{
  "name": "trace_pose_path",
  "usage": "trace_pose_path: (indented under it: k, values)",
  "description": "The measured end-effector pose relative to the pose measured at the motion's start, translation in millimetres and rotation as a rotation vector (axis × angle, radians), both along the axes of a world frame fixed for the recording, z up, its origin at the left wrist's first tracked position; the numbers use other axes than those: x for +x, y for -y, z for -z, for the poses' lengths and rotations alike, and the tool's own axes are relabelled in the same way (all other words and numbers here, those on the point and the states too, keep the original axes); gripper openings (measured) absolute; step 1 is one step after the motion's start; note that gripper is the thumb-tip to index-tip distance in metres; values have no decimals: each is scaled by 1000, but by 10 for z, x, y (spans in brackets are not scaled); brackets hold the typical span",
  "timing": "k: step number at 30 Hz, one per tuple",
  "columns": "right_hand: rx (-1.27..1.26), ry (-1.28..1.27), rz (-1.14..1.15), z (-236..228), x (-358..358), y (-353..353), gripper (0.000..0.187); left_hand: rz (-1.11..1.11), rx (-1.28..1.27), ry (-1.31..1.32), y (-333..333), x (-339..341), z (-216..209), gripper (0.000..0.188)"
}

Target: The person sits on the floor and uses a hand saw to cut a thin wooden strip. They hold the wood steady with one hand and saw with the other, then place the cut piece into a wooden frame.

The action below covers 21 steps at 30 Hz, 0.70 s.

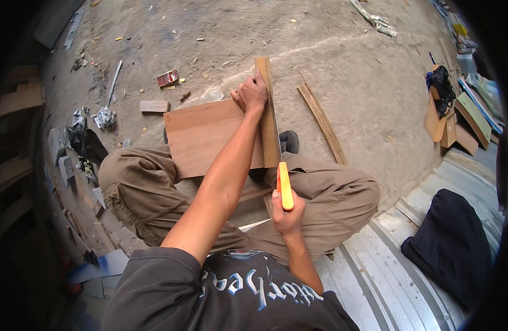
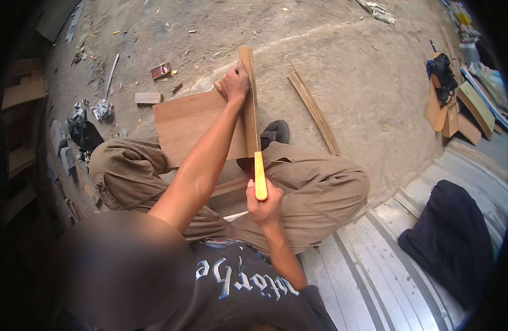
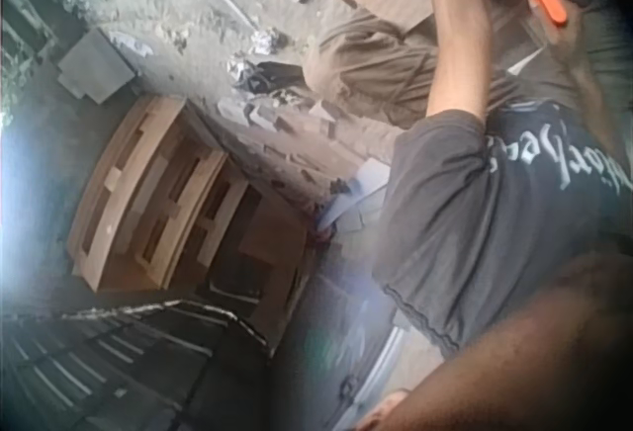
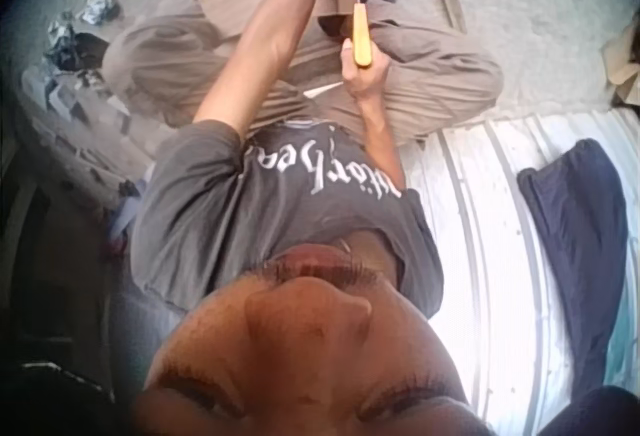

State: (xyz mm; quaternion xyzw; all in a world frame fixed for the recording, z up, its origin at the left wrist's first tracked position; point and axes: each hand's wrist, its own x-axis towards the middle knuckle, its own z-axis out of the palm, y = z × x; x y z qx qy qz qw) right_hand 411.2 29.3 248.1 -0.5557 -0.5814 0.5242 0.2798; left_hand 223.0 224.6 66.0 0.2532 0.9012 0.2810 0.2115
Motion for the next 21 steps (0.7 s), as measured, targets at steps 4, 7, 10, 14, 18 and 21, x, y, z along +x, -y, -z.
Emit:
trace_pose_path:
  k: [4,7,10,14,18,21]
  values:
    - [-39,23,2,-150,88,25,20,6,-22,-12,3,3,0,59]
    - [-22,6,23,-239,71,34,21,19,-9,-42,18,-19,62,59]
    - [27,11,3,33,-80,-244,20,54,-15,-50,27,-31,75,58]
    - [-2,27,-29,308,-321,-559,18,31,-8,-75,-37,-25,72,54]
    - [-7,33,-15,262,-307,-488,15,129,23,-74,47,45,6,52]
    - [13,49,-30,252,-332,-479,14,110,31,-144,94,88,57,52]
